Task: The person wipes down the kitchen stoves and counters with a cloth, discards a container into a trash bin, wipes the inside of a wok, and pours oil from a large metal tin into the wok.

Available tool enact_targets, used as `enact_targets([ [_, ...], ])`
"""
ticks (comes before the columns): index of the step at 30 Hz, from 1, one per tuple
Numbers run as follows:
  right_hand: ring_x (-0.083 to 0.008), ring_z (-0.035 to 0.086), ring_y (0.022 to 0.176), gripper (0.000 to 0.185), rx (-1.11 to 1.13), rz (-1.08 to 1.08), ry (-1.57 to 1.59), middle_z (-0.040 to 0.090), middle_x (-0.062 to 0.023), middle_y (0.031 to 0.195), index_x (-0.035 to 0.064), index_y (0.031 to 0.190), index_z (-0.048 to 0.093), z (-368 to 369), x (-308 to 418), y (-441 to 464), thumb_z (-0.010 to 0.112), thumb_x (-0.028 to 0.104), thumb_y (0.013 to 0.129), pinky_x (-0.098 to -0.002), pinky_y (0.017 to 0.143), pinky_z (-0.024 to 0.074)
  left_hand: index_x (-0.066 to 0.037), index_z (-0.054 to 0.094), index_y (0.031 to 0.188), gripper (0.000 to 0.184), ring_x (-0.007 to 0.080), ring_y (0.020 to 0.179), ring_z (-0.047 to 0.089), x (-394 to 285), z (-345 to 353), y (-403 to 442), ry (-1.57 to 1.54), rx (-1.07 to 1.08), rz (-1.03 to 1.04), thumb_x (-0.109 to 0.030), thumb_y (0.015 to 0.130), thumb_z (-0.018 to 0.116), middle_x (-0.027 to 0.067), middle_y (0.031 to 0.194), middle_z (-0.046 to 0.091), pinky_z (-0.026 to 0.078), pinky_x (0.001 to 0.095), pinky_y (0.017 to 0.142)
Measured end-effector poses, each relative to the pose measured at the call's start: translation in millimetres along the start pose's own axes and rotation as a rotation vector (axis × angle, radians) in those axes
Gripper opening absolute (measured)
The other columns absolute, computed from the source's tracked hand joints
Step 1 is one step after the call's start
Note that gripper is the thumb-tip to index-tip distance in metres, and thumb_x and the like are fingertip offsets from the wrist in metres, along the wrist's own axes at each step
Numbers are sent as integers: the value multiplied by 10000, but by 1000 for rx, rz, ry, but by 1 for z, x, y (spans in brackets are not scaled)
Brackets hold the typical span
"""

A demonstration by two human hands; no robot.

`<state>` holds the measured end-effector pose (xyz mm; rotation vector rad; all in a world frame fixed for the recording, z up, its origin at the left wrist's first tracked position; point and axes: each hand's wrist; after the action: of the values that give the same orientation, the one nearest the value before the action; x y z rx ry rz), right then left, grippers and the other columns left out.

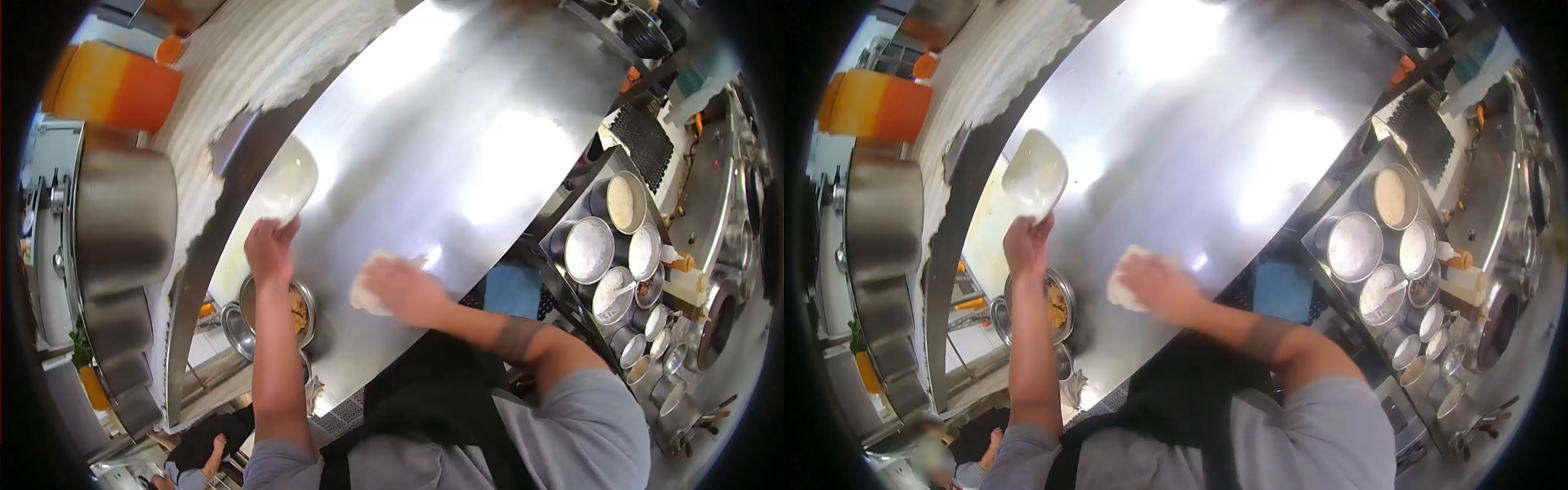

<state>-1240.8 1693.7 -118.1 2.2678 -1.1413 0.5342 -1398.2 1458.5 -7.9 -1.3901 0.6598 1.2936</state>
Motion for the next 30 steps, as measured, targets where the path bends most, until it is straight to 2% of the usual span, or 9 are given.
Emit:
enact_targets([
  [6, -366, 421, 1421, 486, -292, 706, -663, 486, -222, 1488, 17, 1460, 470, -169, -232, -61, 439, 224, 1022, -499, 1189, 308, 99, 566, 1133, 266, 279, 922, 695, -7, -48, -62, 96, -63, -95, 17, 881, 540, 177, 1108, 644, 642, 385, 804],
  [12, -358, 498, 1355, 510, -597, 1056, -1149, 518, -197, 1470, 39, 1411, 520, -221, -476, 73, 425, 326, 999, -507, 1179, 292, 69, 565, 1207, 366, 271, 956, 706, -5, -72, -142, 218, -199, -142, -19, 854, 525, 175, 1167, 657, 635, 375, 752],
  [14, -378, 444, 1390, 493, -381, 1053, -739, 537, -195, 1446, 15, 1354, 563, -233, -438, 152, 469, 300, 963, -435, 1170, 319, 69, 566, 1220, 382, 270, 953, 709, -10, -71, -167, 226, -275, -128, -26, 853, 521, 178, 1170, 662, 634, 373, 740],
  [16, -326, 625, 1101, 324, -280, 839, -977, 696, -181, 1061, -12, 1127, 691, -191, -401, 225, 536, 202, 937, -487, 1038, 432, 82, 563, 1242, 410, 272, 923, 718, -6, -77, -184, 205, -227, -198, -27, 849, 519, 179, 1148, 678, 633, 376, 724],
  [17, -351, 624, 1079, 310, -660, 543, -1104, 694, -202, 1066, -10, 1023, 726, -140, -429, 256, 552, 168, 838, -521, 1015, 419, 82, 563, 1242, 410, 272, 923, 718, 0, -75, -188, 200, -229, -191, -27, 849, 519, 179, 1148, 678, 633, 376, 724],
  [19, -314, 630, 1037, 299, -538, 450, -1013, 701, -207, 1032, 10, 948, 739, -87, -376, 313, 590, 207, 779, -468, 950, 445, 99, 561, 1243, 424, 270, 888, 723, 8, -70, -194, 194, -238, -196, -42, 845, 528, 184, 1109, 693, 630, 373, 699],
  [20, -355, 491, 1344, 452, -396, 448, -742, 592, -178, 1383, -4, 1263, 620, -55, -346, 337, 517, 262, 912, -388, 1147, 351, 111, 564, 1220, 411, 268, 873, 724, 11, -61, -196, 195, -235, -172, -49, 843, 531, 191, 1088, 697, 629, 362, 694],
  [22, -366, 566, 1251, 447, -551, 189, -479, 634, -242, 1276, -63, 1222, 621, 38, -274, 351, 544, 209, 876, -473, 1119, 381, 109, 568, 1212, 406, 268, 868, 723, 9, -53, -203, 195, -220, -181, -55, 842, 534, 193, 1081, 698, 625, 360, 693],
  [30, -350, 405, 1436, 535, -40, -222, -22, 514, -209, 1458, -28, 1375, 534, 51, 22, 41, 566, 165, 877, -444, 1221, 278, 83, 577, 1181, 335, 266, 858, 723, -3, -44, -234, 58, -46, -148, -2, 862, 523, 182, 1068, 699, 614, 377, 685],
])
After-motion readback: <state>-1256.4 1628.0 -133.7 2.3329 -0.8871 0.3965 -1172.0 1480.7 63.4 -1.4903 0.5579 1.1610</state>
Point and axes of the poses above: each hand's wrist, its own y-axis towards the middle knuckle, its own z-axis out of the palm, x = y × z
